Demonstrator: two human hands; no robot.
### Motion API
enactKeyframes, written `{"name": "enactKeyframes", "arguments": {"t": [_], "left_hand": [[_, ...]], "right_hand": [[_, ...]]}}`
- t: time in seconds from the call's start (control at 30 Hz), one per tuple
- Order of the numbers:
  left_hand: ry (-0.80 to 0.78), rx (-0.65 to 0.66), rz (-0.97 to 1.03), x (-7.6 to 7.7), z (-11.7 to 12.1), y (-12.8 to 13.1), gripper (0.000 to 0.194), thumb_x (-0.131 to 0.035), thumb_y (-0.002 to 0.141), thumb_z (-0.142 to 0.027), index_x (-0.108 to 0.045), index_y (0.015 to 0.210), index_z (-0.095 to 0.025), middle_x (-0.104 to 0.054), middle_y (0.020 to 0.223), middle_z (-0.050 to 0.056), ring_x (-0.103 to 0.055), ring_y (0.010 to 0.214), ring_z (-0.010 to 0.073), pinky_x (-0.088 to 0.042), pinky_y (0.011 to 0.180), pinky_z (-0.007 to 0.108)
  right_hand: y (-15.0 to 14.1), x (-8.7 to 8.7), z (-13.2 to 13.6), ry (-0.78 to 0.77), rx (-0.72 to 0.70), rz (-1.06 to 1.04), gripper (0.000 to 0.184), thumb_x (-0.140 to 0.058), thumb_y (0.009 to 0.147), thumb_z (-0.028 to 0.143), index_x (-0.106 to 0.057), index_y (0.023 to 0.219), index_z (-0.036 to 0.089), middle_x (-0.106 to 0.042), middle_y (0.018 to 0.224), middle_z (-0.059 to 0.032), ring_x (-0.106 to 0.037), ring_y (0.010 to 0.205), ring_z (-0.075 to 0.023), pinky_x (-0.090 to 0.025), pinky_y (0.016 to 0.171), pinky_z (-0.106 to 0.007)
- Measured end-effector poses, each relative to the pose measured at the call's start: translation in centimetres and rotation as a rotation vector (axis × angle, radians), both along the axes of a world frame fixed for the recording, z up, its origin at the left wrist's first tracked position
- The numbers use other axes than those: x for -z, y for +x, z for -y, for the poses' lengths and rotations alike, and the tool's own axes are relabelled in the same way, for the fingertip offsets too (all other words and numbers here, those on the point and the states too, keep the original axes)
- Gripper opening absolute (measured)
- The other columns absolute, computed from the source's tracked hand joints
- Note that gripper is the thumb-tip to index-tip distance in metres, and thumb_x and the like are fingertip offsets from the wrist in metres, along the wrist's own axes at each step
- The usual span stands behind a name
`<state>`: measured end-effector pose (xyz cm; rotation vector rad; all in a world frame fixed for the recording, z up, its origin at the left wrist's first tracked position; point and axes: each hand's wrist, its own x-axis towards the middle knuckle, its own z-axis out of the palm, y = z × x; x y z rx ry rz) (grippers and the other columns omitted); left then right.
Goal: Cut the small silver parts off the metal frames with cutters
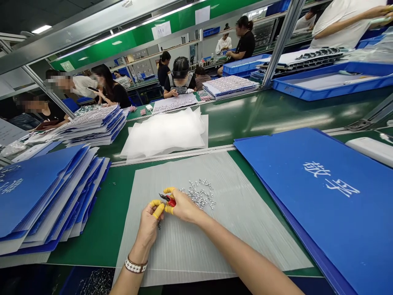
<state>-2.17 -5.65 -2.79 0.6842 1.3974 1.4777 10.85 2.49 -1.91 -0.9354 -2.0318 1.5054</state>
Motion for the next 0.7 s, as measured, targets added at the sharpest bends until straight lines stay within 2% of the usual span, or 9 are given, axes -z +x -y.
{"name": "enactKeyframes", "arguments": {"t": [0.2,0.33,0.53,0.6,0.7], "left_hand": [[-0.018,0.051,0.108,-0.4,0.1,-0.3,0.029,-0.075,0.064,-0.038,-0.062,0.076,-0.015,-0.051,0.058,-0.004,-0.04,0.048,0.0056,-0.032,0.05,0.021],[-0.014,0.046,0.158,-0.2,0.0,-0.3,0.03,-0.076,0.063,-0.037,-0.06,0.076,-0.015,-0.05,0.057,-0.005,-0.04,0.047,0.0053,-0.032,0.05,0.021],[0.025,-0.015,0.17,-0.1,0.0,-0.4,0.028,-0.076,0.063,-0.032,-0.058,0.078,-0.016,-0.056,0.062,-0.003,-0.043,0.05,0.0055,-0.036,0.052,0.021],[0.034,-0.039,0.149,-0.1,0.0,-0.4,0.027,-0.076,0.064,-0.032,-0.059,0.08,-0.017,-0.057,0.064,-0.003,-0.046,0.052,0.0062,-0.038,0.055,0.021],[0.052,-0.07,0.093,-0.1,0.1,-0.3,0.027,-0.076,0.064,-0.032,-0.061,0.081,-0.017,-0.059,0.07,-0.001,-0.05,0.059,0.008,-0.041,0.058,0.022]], "right_hand": [[-0.2,-0.7,0.0,-0.002,0.0,0.038,0.048,-0.07,0.071,0.024,-0.05,0.114,0.02,-0.049,0.069,0.0045,-0.046,0.064,-0.0124,-0.036,0.059,-0.025],[-0.4,-0.5,0.0,-0.055,0.02,0.012,0.049,-0.072,0.068,0.026,-0.052,0.112,0.02,-0.051,0.07,0.004,-0.048,0.065,-0.0129,-0.037,0.061,-0.026],[-0.3,-0.5,0.1,-0.335,0.092,-0.284,0.039,-0.066,0.069,0.024,-0.054,0.106,0.019,-0.059,0.074,0.0021,-0.054,0.072,-0.014,-0.041,0.066,-0.027],[0.0,-1.1,0.0,-0.435,0.154,-0.315,0.037,-0.064,0.068,0.024,-0.055,0.103,0.018,-0.059,0.071,0.0024,-0.052,0.064,-0.0121,-0.038,0.057,-0.024],[0.1,-2.0,-0.1,-0.538,0.237,-0.302,0.036,-0.062,0.064,0.022,-0.055,0.099,0.018,-0.058,0.065,0.0034,-0.041,0.049,-0.0086,-0.027,0.044,-0.022]]}}
